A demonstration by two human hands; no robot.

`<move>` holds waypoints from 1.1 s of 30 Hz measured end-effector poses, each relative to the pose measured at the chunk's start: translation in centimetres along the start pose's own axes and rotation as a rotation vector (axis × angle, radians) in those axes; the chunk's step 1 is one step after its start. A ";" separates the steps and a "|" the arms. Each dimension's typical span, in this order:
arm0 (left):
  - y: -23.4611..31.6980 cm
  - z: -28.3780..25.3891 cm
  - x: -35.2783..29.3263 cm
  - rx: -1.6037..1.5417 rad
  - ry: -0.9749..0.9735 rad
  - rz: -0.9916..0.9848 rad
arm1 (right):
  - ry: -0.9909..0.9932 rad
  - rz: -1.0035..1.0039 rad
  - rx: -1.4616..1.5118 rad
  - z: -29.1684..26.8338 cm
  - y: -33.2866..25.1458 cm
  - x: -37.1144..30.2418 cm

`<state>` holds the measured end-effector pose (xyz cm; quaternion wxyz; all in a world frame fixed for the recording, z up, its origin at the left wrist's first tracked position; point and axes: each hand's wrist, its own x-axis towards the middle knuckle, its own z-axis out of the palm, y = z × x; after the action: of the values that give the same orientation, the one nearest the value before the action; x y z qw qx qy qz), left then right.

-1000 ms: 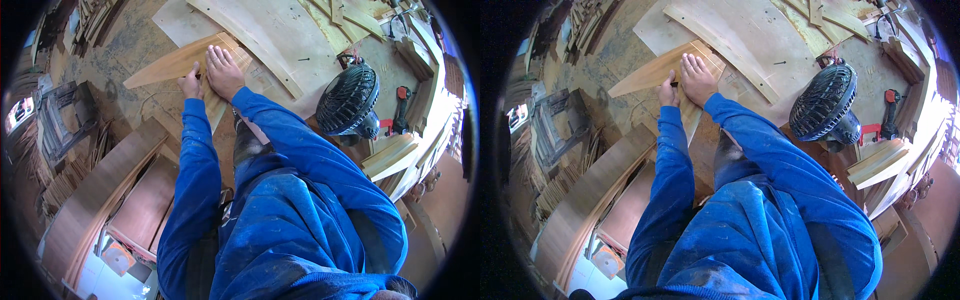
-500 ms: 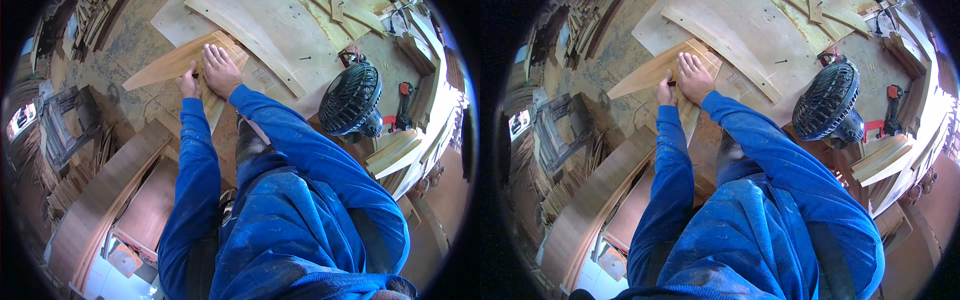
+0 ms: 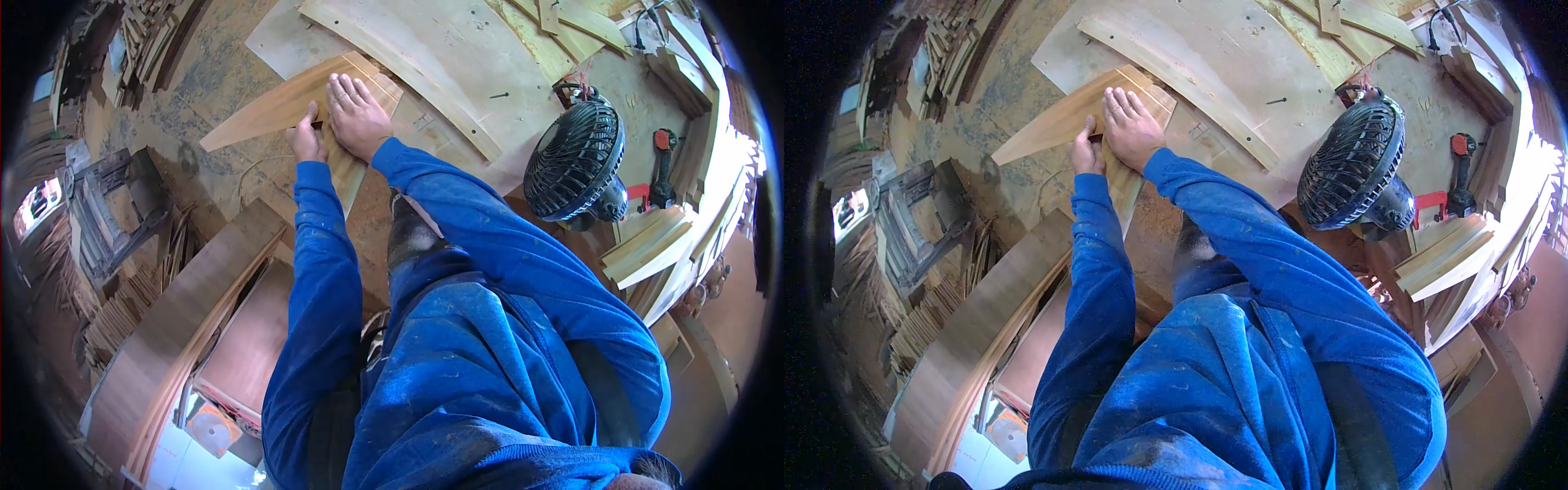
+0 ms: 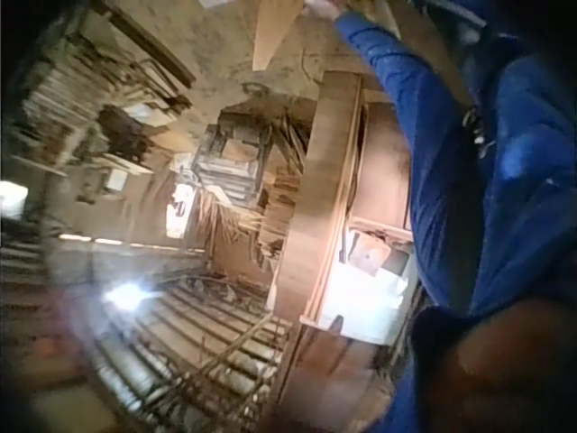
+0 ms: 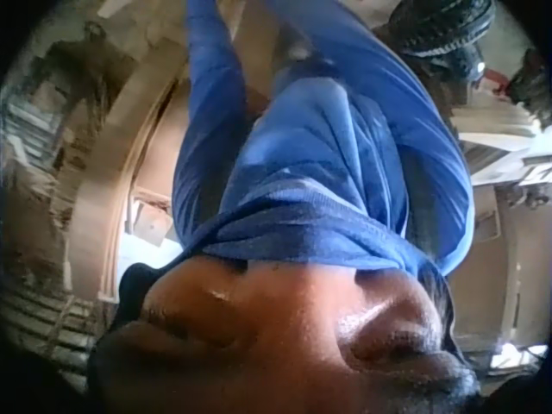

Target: Assembling wooden furniture components using a power drill.

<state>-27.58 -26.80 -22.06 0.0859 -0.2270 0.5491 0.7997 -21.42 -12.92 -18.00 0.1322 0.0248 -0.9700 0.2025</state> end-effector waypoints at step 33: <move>1.2 -0.3 2.3 0.057 0.060 -0.050 | 0.018 -0.010 -0.010 0.6 -0.6 2.0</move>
<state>-30.01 -27.81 -22.15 0.0958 -0.2624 0.5680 0.7742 -23.47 -13.66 -17.74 0.1421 0.0271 -0.9696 0.1973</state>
